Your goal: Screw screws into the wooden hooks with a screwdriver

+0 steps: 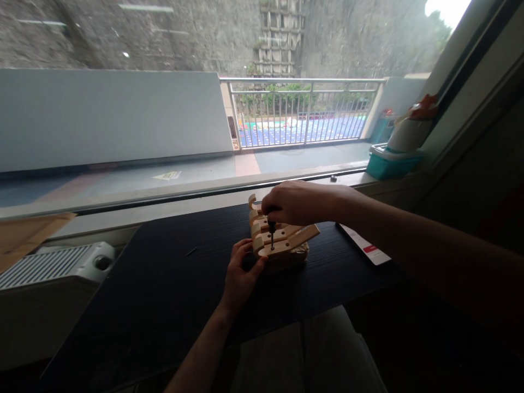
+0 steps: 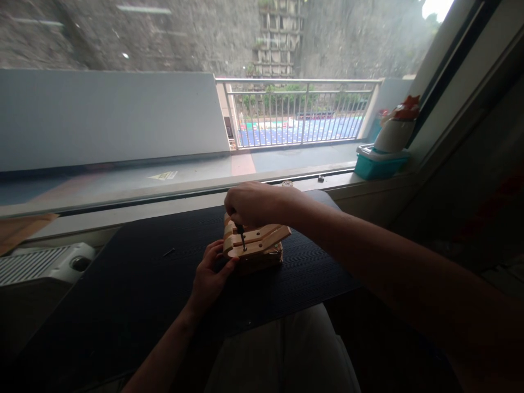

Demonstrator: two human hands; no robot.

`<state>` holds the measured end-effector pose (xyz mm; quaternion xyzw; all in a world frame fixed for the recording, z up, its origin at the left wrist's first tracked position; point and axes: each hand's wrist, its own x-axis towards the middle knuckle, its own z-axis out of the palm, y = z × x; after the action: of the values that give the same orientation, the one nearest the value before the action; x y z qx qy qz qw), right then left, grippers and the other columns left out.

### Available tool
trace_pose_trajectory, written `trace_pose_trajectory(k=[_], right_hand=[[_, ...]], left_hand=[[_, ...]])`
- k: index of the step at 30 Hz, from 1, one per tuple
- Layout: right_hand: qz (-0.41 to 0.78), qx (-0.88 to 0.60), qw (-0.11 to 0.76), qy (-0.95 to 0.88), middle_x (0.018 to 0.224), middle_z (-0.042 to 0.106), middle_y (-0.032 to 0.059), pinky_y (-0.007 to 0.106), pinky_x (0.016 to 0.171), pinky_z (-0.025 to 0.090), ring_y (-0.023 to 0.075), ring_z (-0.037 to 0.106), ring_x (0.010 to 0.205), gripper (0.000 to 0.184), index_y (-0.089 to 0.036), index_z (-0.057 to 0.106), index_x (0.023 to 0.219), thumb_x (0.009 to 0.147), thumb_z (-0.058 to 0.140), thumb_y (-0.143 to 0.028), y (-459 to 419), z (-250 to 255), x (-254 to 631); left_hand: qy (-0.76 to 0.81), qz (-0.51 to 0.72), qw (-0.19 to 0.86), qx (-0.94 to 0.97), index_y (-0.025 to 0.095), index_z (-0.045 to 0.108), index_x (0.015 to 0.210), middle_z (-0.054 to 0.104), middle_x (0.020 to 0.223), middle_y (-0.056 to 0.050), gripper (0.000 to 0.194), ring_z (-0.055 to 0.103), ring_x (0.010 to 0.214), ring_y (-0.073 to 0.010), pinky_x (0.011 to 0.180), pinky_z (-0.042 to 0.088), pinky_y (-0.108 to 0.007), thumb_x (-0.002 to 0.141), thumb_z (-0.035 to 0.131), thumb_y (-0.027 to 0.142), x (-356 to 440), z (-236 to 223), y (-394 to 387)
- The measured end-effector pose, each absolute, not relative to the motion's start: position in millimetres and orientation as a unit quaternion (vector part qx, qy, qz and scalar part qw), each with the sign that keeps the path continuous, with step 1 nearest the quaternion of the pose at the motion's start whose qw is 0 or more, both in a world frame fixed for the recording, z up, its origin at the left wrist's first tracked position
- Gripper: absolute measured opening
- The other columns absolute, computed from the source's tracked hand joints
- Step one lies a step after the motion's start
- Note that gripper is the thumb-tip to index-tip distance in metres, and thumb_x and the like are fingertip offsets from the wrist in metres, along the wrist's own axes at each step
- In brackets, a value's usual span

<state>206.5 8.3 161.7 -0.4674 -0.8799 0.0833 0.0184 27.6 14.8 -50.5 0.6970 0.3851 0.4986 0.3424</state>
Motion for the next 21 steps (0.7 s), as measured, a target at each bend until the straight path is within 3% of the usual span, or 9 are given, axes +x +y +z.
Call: trace_pose_trajectory(k=[9,14,21], right_hand=[[0.047,-0.491,0.03,-0.869,0.076,0.066,0.0044,0.026,0.055,0.029,0.0116,0.049,0.06,0.025,-0.018,0.068,0.091,0.082,0.048,-0.031,8,156,206],[0.056,-0.459,0.025,-0.886,0.075,0.065,0.0016,0.025,0.053,0.028,0.0099,0.045,0.056,0.021,-0.02,0.067,0.087,0.081,0.048,-0.026,2,164,204],[0.063,-0.479,0.048,-0.874,0.081,0.067,0.006,0.026,0.058,0.031,0.0121,0.052,0.064,0.027,-0.015,0.067,0.094,0.086,0.045,-0.03,13,151,211]], left_hand=[[0.392,0.488,0.344,0.7,0.02,0.059,0.1,0.051,0.116,-0.007,0.03,0.055,0.106,-0.0226,0.091,0.047,-0.037,0.074,0.066,0.032,26,-48,14],[0.387,0.493,0.35,0.696,0.019,0.059,0.099,0.051,0.116,-0.007,0.03,0.054,0.107,-0.0225,0.091,0.047,-0.037,0.074,0.066,0.032,27,-48,14],[0.392,0.496,0.356,0.688,0.02,0.06,0.099,0.051,0.116,-0.007,0.032,0.056,0.105,-0.0229,0.088,0.049,-0.036,0.071,0.068,0.033,27,-51,14]])
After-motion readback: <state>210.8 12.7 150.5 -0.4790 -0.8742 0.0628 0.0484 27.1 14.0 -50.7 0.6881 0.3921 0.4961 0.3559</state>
